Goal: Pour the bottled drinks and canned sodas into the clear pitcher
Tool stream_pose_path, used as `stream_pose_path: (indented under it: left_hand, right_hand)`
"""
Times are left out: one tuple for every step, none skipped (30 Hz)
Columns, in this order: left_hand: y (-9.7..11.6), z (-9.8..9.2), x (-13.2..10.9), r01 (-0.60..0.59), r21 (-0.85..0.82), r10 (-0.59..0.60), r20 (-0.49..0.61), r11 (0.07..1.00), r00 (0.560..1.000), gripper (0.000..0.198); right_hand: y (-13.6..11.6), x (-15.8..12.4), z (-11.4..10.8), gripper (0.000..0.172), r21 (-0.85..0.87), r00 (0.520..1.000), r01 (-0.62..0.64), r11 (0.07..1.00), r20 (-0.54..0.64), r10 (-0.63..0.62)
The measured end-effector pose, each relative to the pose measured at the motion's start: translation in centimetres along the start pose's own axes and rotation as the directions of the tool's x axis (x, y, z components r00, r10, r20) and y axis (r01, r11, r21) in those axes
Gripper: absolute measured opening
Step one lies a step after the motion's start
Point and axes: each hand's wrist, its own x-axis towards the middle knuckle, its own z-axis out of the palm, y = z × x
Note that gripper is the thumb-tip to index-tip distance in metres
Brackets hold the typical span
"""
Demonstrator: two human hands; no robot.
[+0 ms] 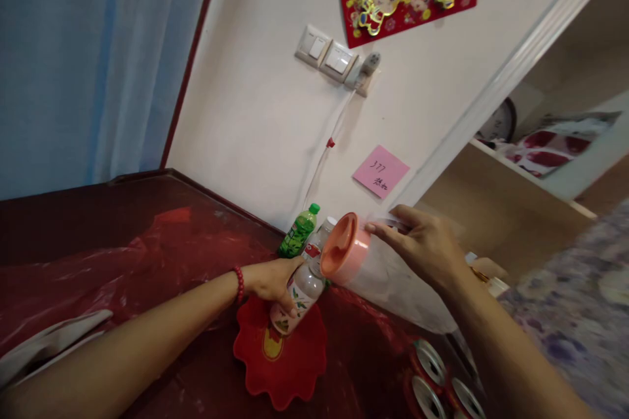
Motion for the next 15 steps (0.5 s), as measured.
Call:
stream_pose_path:
  left_hand:
    - [0.0, -0.1, -0.1, -0.004, -0.001, 0.004, -0.003, 1.000, 1.000, 0.085]
    - [0.1, -0.2, -0.1, -0.007, -0.004, 0.007, -0.006, 1.000, 1.000, 0.085]
    - [0.2, -0.2, -0.2, -0.008, -0.007, 0.008, -0.006, 1.000, 1.000, 0.085]
    - [0.3, -0.3, -0.2, -0.008, -0.010, 0.008, -0.006, 1.000, 1.000, 0.085]
    - [0.5, -0.4, -0.3, -0.006, -0.012, 0.006, -0.002, 1.000, 1.000, 0.084]
    - [0.6, -0.4, -0.3, -0.005, -0.013, 0.005, 0.004, 1.000, 1.000, 0.083]
    - [0.7, -0.5, -0.3, -0.003, -0.011, 0.003, 0.010, 1.000, 1.000, 0.082]
    - [0.9, -0.5, -0.3, -0.004, -0.010, 0.004, 0.016, 1.000, 1.000, 0.080]
    - [1.0, -0.5, -0.3, -0.006, -0.016, 0.007, 0.019, 1.000, 1.000, 0.079]
    - [1.0, -0.6, -0.3, -0.011, -0.031, 0.012, 0.020, 0.999, 1.000, 0.078]
    - [1.0, -0.6, -0.3, -0.017, -0.053, 0.018, 0.023, 0.998, 1.000, 0.078]
    - [1.1, -0.6, -0.3, -0.022, -0.081, 0.025, 0.027, 0.996, 0.999, 0.078]
    - [1.1, -0.6, -0.3, -0.027, -0.112, 0.031, 0.030, 0.993, 0.999, 0.079]
    - [1.1, -0.6, -0.2, -0.031, -0.137, 0.035, 0.032, 0.990, 0.999, 0.079]
    - [1.1, -0.6, -0.2, -0.032, -0.149, 0.037, 0.033, 0.988, 0.999, 0.079]
  right_hand:
    - [-0.2, -0.1, 0.0, 0.062, 0.024, 1.000, -0.013, 1.000, 0.015, 0.013]
    - [-0.3, -0.1, -0.1, 0.063, 0.046, 0.999, -0.025, 0.999, 0.027, 0.024]
    - [-0.5, -0.1, -0.1, 0.063, 0.063, 0.999, -0.034, 0.997, 0.034, 0.032]
    - [-0.6, -0.1, -0.1, 0.063, 0.072, 0.999, -0.037, 0.997, 0.033, 0.035]
    - [-0.6, 0.0, -0.1, 0.064, 0.079, 0.999, -0.040, 0.996, 0.029, 0.038]
    - [-0.6, 0.0, 0.0, 0.064, 0.085, 0.999, -0.045, 0.995, 0.021, 0.043]
    - [-0.4, 0.0, 0.0, 0.065, 0.097, 0.999, -0.052, 0.994, 0.011, 0.051]
    - [-0.2, 0.0, 0.1, 0.064, 0.113, 0.998, -0.061, 0.992, 0.000, 0.062]
    - [0.0, -0.1, 0.2, 0.064, 0.136, 0.997, -0.075, 0.988, -0.013, 0.077]
    - [0.4, -0.2, 0.4, 0.063, 0.162, 0.995, -0.092, 0.982, -0.027, 0.097]
    - [0.7, -0.5, 0.6, 0.062, 0.192, 0.992, -0.112, 0.975, -0.043, 0.122]
    - [1.2, -0.8, 0.8, 0.062, 0.224, 0.987, -0.133, 0.965, -0.061, 0.150]
    - [1.6, -1.2, 1.0, 0.063, 0.259, 0.980, -0.154, 0.954, -0.082, 0.180]
    - [2.0, -1.7, 1.2, 0.063, 0.295, 0.972, -0.175, 0.939, -0.103, 0.213]
    - [2.5, -2.2, 1.4, 0.064, 0.333, 0.961, -0.196, 0.922, -0.123, 0.248]
